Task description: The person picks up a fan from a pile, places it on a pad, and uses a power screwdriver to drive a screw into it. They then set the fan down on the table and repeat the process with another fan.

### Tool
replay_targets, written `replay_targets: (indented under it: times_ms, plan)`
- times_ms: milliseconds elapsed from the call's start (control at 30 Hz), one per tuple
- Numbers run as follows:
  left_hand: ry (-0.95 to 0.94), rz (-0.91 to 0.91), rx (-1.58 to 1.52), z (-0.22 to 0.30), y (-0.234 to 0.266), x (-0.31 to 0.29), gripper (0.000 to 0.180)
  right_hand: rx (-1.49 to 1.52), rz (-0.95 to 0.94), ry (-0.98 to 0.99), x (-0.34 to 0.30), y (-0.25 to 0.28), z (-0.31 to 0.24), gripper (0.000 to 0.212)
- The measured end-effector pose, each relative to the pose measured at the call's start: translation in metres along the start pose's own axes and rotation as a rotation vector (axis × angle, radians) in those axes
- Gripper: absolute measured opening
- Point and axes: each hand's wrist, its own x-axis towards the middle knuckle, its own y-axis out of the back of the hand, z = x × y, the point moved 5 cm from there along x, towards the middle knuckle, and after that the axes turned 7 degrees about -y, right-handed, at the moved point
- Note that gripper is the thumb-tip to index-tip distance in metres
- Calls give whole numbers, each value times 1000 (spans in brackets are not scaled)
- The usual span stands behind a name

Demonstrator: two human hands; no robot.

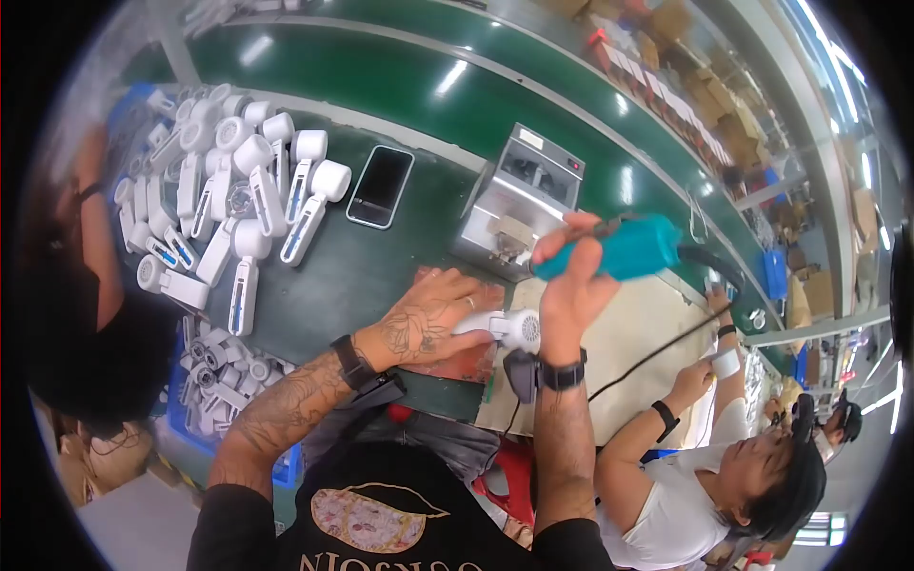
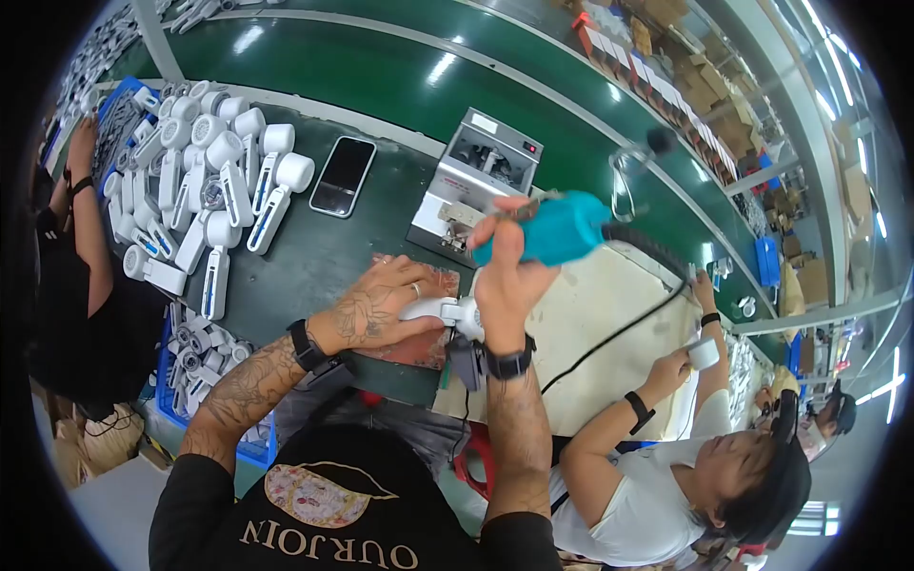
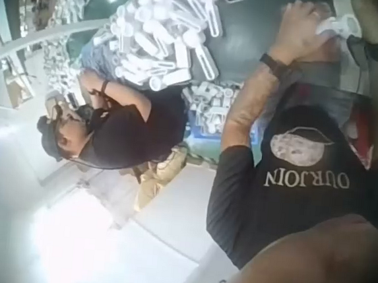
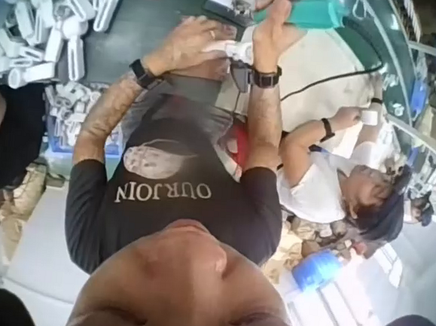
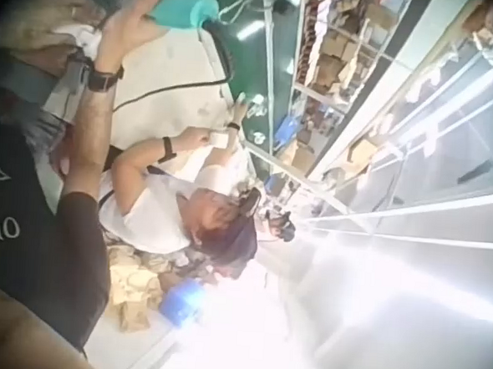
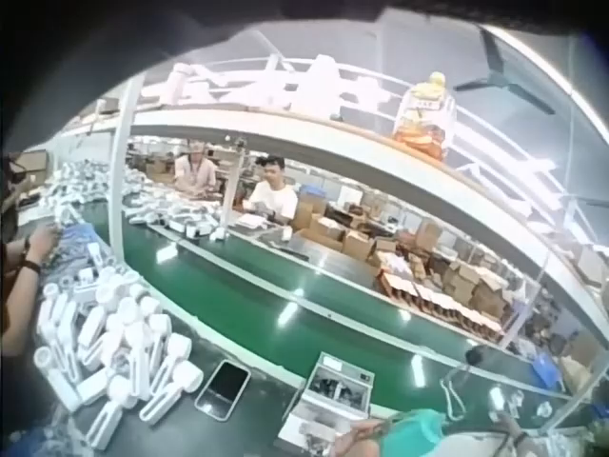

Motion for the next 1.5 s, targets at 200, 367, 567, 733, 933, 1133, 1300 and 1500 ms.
replay_targets:
  times_ms: [200, 367, 567, 733, 933, 1133, 1300, 1500]
  plan:
    - [-52, 18, 4, -3, -1, -3, 53, -31, -40, 48, 21, -13, 44, 42]
    - [-56, 27, 30, -4, -3, -4, 52, 43, -46, 13, 13, -16, 42, 36]
    - [5, 57, 7, -8, -6, -3, 48, -20, -20, -124, -20, 7, 16, 49]
    - [22, 32, -6, -9, -5, -3, 46, -17, 2, -145, -32, 15, 13, 60]
    - [13, 54, 35, -7, -6, -4, 46, 20, -28, -176, -37, 16, 23, 59]
    - [-16, 60, 24, -6, -7, -4, 44, 66, -27, -181, -41, 17, 35, 50]
    - [-11, -57, 42, -6, -6, -1, 56, 100, -84, -160, -41, 17, 41, 44]
    - [-20, 34, 26, -4, -1, -1, 43, 87, -77, -176, -38, 14, 36, 45]
